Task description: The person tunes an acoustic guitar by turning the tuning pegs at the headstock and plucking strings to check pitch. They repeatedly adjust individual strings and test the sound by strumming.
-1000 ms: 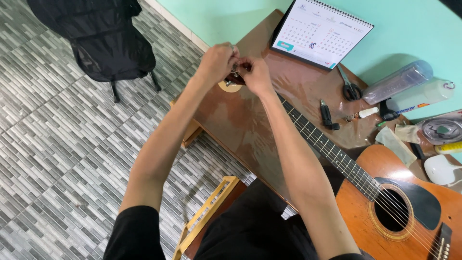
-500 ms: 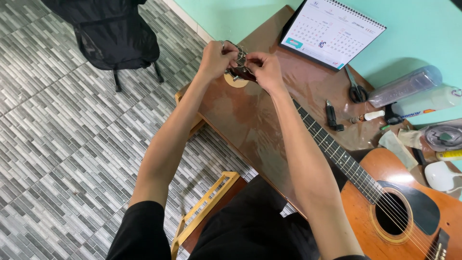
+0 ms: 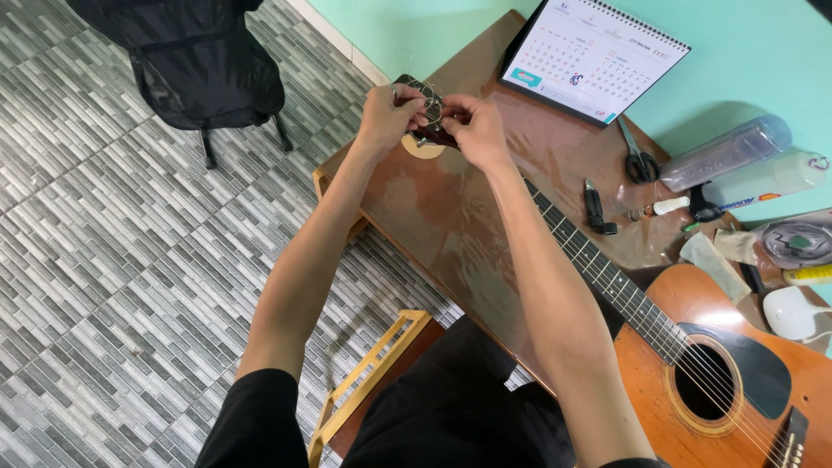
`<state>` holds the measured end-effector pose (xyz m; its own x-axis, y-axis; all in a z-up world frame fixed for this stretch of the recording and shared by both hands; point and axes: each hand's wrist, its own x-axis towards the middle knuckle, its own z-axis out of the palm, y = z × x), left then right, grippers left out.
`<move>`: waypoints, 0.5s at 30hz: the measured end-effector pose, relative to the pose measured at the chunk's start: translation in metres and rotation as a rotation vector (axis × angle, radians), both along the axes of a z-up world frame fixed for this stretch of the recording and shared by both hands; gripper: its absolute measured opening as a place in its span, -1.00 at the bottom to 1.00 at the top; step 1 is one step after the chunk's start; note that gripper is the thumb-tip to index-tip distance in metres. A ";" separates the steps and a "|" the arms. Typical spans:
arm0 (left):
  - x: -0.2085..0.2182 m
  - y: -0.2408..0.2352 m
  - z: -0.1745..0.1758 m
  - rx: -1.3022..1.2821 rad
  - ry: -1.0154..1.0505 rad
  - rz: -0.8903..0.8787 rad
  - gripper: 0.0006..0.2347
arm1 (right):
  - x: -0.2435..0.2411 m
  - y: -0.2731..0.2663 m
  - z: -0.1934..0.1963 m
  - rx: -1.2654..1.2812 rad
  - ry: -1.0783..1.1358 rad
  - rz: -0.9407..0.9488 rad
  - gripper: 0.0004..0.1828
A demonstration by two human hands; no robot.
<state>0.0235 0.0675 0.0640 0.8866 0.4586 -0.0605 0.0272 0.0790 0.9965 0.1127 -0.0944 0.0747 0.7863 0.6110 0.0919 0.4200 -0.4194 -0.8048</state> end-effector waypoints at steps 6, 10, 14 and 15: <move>-0.007 -0.014 -0.013 -0.086 -0.047 0.035 -0.95 | -0.001 -0.001 0.003 0.178 0.087 -0.056 -0.65; -0.015 -0.025 -0.015 -0.209 -0.087 0.071 -0.98 | -0.014 0.002 0.010 0.157 0.021 -0.124 -0.65; -0.021 -0.030 -0.015 -0.320 -0.064 0.099 -0.96 | -0.023 -0.001 0.022 0.131 0.001 -0.112 -0.67; -0.022 -0.032 -0.015 -0.395 -0.077 0.099 -0.98 | -0.023 -0.003 0.024 0.133 0.030 -0.105 -0.67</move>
